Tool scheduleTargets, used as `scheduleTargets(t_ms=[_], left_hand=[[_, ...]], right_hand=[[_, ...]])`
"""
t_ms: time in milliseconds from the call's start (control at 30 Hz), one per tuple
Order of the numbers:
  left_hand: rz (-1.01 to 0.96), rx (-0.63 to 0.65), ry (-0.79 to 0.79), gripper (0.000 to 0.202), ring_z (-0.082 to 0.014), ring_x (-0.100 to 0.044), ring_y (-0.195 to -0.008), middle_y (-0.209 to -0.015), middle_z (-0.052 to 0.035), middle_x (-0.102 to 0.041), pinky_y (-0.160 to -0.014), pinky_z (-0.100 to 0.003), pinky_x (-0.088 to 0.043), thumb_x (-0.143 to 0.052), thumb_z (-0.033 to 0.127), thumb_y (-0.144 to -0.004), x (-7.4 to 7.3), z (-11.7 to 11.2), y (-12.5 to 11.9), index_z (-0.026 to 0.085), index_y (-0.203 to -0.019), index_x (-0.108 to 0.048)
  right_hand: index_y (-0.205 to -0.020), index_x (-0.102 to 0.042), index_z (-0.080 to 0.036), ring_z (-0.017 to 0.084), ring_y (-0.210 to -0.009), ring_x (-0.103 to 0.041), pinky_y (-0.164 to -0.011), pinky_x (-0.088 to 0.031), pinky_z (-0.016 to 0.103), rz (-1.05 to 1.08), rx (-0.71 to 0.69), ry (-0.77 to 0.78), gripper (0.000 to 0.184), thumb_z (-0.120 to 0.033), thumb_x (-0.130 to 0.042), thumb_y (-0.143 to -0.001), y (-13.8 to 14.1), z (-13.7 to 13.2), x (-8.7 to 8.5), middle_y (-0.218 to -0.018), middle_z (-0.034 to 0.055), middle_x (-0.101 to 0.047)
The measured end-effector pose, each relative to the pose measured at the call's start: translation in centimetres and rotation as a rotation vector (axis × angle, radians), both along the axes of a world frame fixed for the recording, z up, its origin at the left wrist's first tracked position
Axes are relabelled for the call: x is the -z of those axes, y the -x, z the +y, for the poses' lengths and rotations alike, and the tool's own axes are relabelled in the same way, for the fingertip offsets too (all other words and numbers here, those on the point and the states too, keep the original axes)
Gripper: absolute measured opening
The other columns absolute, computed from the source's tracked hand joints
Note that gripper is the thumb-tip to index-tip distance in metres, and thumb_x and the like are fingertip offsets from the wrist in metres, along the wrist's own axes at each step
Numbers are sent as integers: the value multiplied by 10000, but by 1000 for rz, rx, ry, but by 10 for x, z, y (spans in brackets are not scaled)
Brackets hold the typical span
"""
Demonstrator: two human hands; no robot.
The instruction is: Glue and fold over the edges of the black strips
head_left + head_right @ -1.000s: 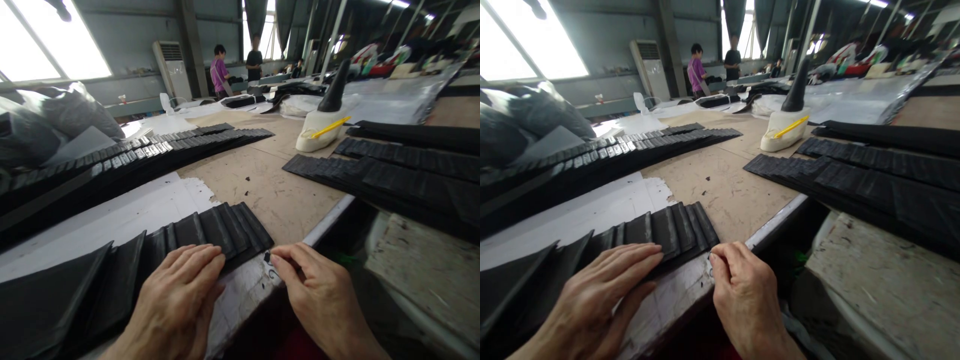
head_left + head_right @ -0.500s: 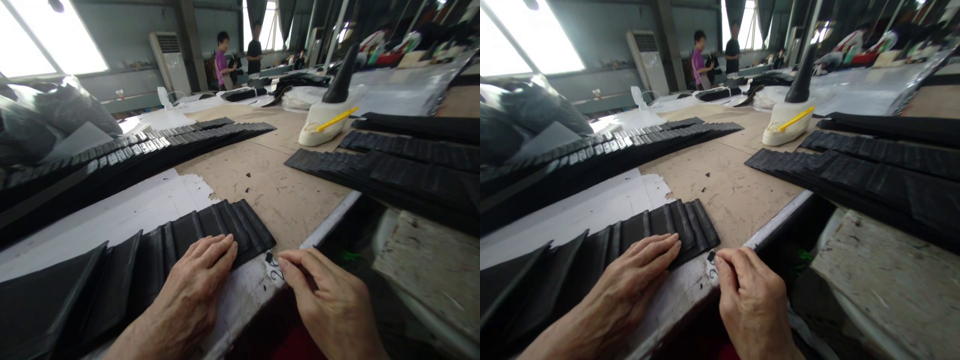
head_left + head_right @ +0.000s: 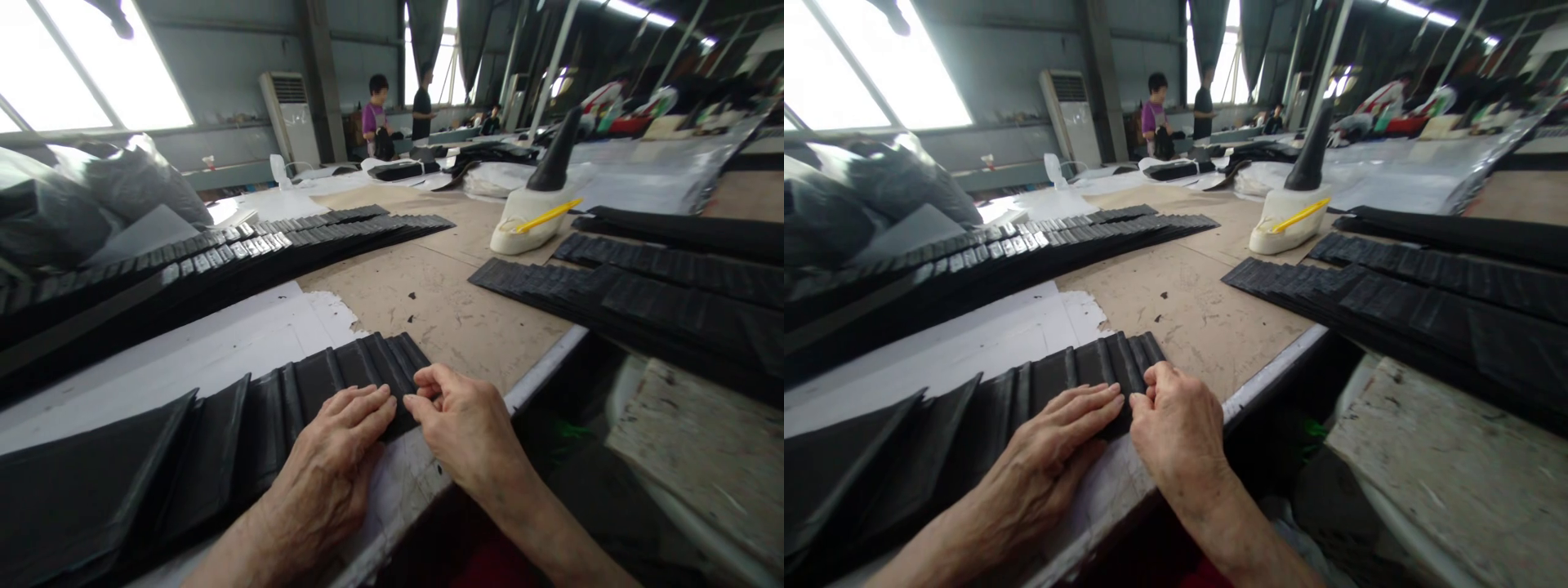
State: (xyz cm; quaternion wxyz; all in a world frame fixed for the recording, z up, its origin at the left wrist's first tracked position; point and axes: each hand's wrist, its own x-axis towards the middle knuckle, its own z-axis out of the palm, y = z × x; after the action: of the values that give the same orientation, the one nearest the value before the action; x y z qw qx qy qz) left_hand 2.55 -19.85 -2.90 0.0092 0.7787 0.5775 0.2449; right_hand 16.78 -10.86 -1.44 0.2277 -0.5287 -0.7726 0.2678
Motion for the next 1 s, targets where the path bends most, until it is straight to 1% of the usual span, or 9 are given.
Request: scheduleTargets(t_ms=[100, 300, 367, 500, 600, 733, 833, 900, 1000], left_hand=[[-13, -16, 40, 409, -202, -482, -1197, -1257, -90, -551, -1042, -414, -411, -394, 95, -831, -4, 0, -1, 168, -1216, -510], [-70, -60, 156, 435, -232, -478, -1200, -1278, -93, -532, -1056, -456, -381, -468, 120, -787, -10, 1, -2, 187, -1213, -525], [-126, -72, 193, 427, -223, -474, -1198, -1284, -74, -527, -1060, -439, -376, -491, 144, -790, -10, 1, -2, 212, -1209, -532], [-256, -81, 278, 358, -187, -489, -1170, -1264, -45, -539, -1021, -332, -415, -501, 174, -799, -19, 0, -2, 221, -1144, -582], [-316, -148, 299, 296, -179, -536, -1102, -1207, -38, -574, -973, -313, -438, -506, 196, -796, -34, 2, -1, 218, -1066, -624], [-394, -330, 160, 397, -228, -480, -1167, -1230, -54, -561, -1039, -399, -343, -561, 254, -762, -53, 29, 14, 212, -1157, -567], [-442, -348, 162, 449, -267, -454, -1194, -1251, -91, -545, -1035, -437, -320, -585, 296, -744, -56, 65, 34, 180, -1177, -551], [-479, -298, 233, 391, -237, -558, -1060, -1132, -81, -622, -947, -387, -410, -592, 282, -738, -55, 86, 46, 162, -1110, -594], [-510, -226, 329, 228, -155, -619, -742, -784, -17, -672, -752, -321, -483, -615, 300, -751, -51, 105, 57, 138, -908, -648]], right_hand=[[-848, -624, -193, 203, -731, -628, -670, -440, 291, -54, 27, 31, 171, -273, -622, -698, 6, 0, -3, -759, 41, -677], [-658, -564, -217, 157, -600, -599, -563, -410, 243, 33, -9, 58, 81, -260, -567, -727, 6, 0, 6, -588, -15, -628], [-667, -560, -215, 159, -618, -601, -581, -412, 248, 59, -13, 25, 86, -239, -535, -746, 5, -2, 11, -613, -9, -634], [-699, -562, -205, 177, -641, -612, -603, -414, 273, 97, -19, -55, 91, -232, -501, -760, 4, -5, 22, -657, 8, -643], [-699, -559, -204, 170, -586, -613, -547, -412, 267, 191, -47, -231, 105, -237, -480, -759, 4, -5, 31, -618, -3, -626], [-716, -548, -201, 132, -530, -606, -502, -421, 236, 344, -84, -534, 137, -208, -434, -793, 4, -4, 42, -598, -22, -608], [-748, -541, -196, 112, -538, -604, -510, -433, 210, 393, -124, -633, 140, -194, -424, -824, 4, -5, 49, -615, -22, -604], [-755, -536, -198, 108, -537, -597, -501, -430, 203, 415, -130, -639, 148, -205, -417, -842, 5, -5, 52, -613, -23, -595], [-739, -535, -202, 107, -508, -583, -482, -422, 204, 438, -109, -632, 168, -222, -410, -849, 5, -5, 52, -592, -27, -585]])
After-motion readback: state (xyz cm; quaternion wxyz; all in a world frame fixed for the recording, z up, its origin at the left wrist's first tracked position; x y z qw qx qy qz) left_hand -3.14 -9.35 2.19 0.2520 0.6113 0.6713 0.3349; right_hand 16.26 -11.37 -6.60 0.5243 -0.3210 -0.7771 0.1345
